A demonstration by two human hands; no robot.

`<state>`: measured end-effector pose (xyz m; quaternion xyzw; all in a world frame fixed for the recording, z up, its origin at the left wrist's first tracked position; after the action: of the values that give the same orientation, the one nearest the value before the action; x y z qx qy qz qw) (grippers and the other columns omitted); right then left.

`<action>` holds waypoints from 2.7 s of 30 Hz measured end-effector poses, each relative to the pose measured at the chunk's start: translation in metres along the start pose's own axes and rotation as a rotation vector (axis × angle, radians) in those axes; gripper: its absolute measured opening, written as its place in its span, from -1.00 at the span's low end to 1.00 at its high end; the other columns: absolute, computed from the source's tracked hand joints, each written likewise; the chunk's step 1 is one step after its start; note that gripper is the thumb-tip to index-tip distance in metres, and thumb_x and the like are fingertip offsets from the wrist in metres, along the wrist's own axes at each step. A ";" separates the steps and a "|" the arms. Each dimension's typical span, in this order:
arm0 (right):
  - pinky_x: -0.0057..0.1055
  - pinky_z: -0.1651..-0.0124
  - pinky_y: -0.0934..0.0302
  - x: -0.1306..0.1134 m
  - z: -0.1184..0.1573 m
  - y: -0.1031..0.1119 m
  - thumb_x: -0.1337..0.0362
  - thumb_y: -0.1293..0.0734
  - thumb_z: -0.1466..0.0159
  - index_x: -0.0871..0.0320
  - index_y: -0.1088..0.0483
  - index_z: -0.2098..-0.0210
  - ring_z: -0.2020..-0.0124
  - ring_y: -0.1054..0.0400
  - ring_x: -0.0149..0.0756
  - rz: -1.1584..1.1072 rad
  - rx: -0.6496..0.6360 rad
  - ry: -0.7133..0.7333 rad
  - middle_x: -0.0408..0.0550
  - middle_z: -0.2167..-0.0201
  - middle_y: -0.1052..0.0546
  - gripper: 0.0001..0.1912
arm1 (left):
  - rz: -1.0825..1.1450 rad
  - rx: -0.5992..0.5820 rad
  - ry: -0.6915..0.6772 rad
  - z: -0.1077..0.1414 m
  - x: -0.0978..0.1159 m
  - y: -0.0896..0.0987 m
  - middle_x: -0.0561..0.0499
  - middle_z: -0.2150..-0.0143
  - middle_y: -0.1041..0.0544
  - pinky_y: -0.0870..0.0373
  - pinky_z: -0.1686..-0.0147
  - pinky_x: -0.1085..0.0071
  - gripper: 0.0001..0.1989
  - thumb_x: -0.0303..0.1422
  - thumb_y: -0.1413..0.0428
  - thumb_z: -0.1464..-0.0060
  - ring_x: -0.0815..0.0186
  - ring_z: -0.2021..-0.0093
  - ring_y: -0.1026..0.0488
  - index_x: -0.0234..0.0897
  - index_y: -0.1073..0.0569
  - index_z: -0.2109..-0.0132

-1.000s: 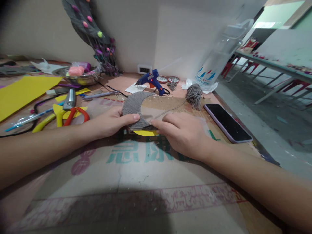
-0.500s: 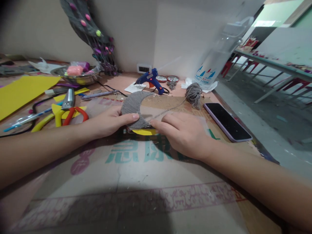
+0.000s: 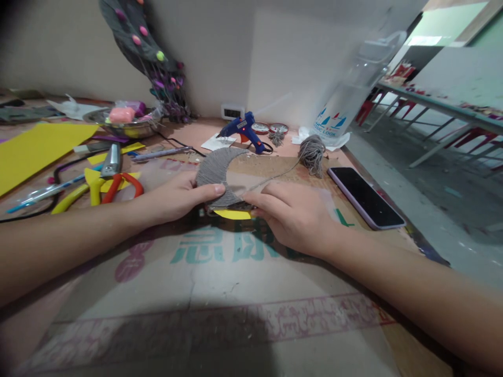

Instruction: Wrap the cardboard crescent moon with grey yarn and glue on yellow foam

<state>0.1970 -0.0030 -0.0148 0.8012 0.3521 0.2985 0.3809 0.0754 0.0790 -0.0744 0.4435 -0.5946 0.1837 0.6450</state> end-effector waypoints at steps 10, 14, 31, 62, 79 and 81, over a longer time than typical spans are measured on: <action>-0.38 0.34 -0.25 0.013 0.003 0.004 0.32 -0.22 -0.34 0.17 -0.36 0.02 0.33 -0.40 -0.29 -0.162 0.049 -0.144 0.01 0.28 -0.53 -0.77 | -0.004 -0.050 0.012 0.000 0.005 -0.004 0.00 0.29 -0.52 -0.37 0.40 0.45 -0.56 0.03 -0.05 -0.14 0.33 0.35 -0.44 -0.28 -0.49 0.19; -0.46 0.49 -0.17 0.021 0.003 0.006 0.32 -0.35 -0.21 0.13 -0.38 0.13 0.45 -0.35 -0.38 -0.297 0.086 -0.245 -0.07 0.31 -0.54 -0.78 | -0.007 -0.013 0.021 0.000 0.005 0.000 0.01 0.33 -0.50 -0.31 0.49 0.49 -0.55 0.05 -0.06 -0.13 0.36 0.42 -0.41 -0.30 -0.47 0.20; -0.43 0.39 -0.28 0.034 0.010 -0.004 0.35 -0.33 -0.25 0.14 -0.43 0.20 0.39 -0.38 -0.36 -0.446 0.145 -0.437 -0.09 0.33 -0.52 -0.88 | -0.029 -0.064 -0.013 0.002 0.007 -0.004 -0.01 0.18 -0.59 -0.40 0.27 0.44 -0.65 -0.10 -0.09 -0.16 0.31 0.25 -0.47 -0.27 -0.54 0.12; -0.42 0.41 -0.12 -0.002 0.001 0.003 0.36 -0.25 -0.34 0.14 -0.45 0.08 0.44 -0.37 -0.35 0.127 0.012 0.007 -0.08 0.42 -0.55 -0.79 | -0.106 -0.064 -0.043 0.000 0.008 -0.006 -0.01 0.11 -0.61 -0.43 0.14 0.36 -0.63 -0.14 -0.08 -0.15 0.25 0.17 -0.51 -0.25 -0.54 0.01; -0.42 0.39 -0.07 -0.001 0.001 0.000 0.36 -0.28 -0.32 0.15 -0.46 0.06 0.43 -0.32 -0.35 0.138 -0.008 0.009 -0.09 0.40 -0.53 -0.78 | -0.116 -0.060 -0.009 0.000 0.008 -0.005 0.00 0.09 -0.61 -0.45 0.13 0.34 -0.64 -0.14 -0.08 -0.14 0.21 0.12 -0.52 -0.27 -0.53 0.04; -0.41 0.39 -0.07 -0.001 0.001 -0.001 0.37 -0.27 -0.32 0.16 -0.46 0.06 0.44 -0.31 -0.34 0.136 -0.008 0.011 -0.09 0.41 -0.52 -0.78 | -0.113 -0.066 -0.006 0.000 0.007 -0.005 0.00 0.09 -0.61 -0.44 0.12 0.34 -0.63 -0.14 -0.08 -0.14 0.22 0.12 -0.52 -0.27 -0.53 0.03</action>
<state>0.1968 -0.0037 -0.0159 0.8202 0.2975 0.3295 0.3609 0.0811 0.0739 -0.0694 0.4554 -0.5764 0.1257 0.6668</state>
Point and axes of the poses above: each hand's wrist, its own z-axis away from the middle knuckle, its own y-axis out of the back of the hand, x = y × z, the point moved 9 cm from there along -z, towards the middle knuckle
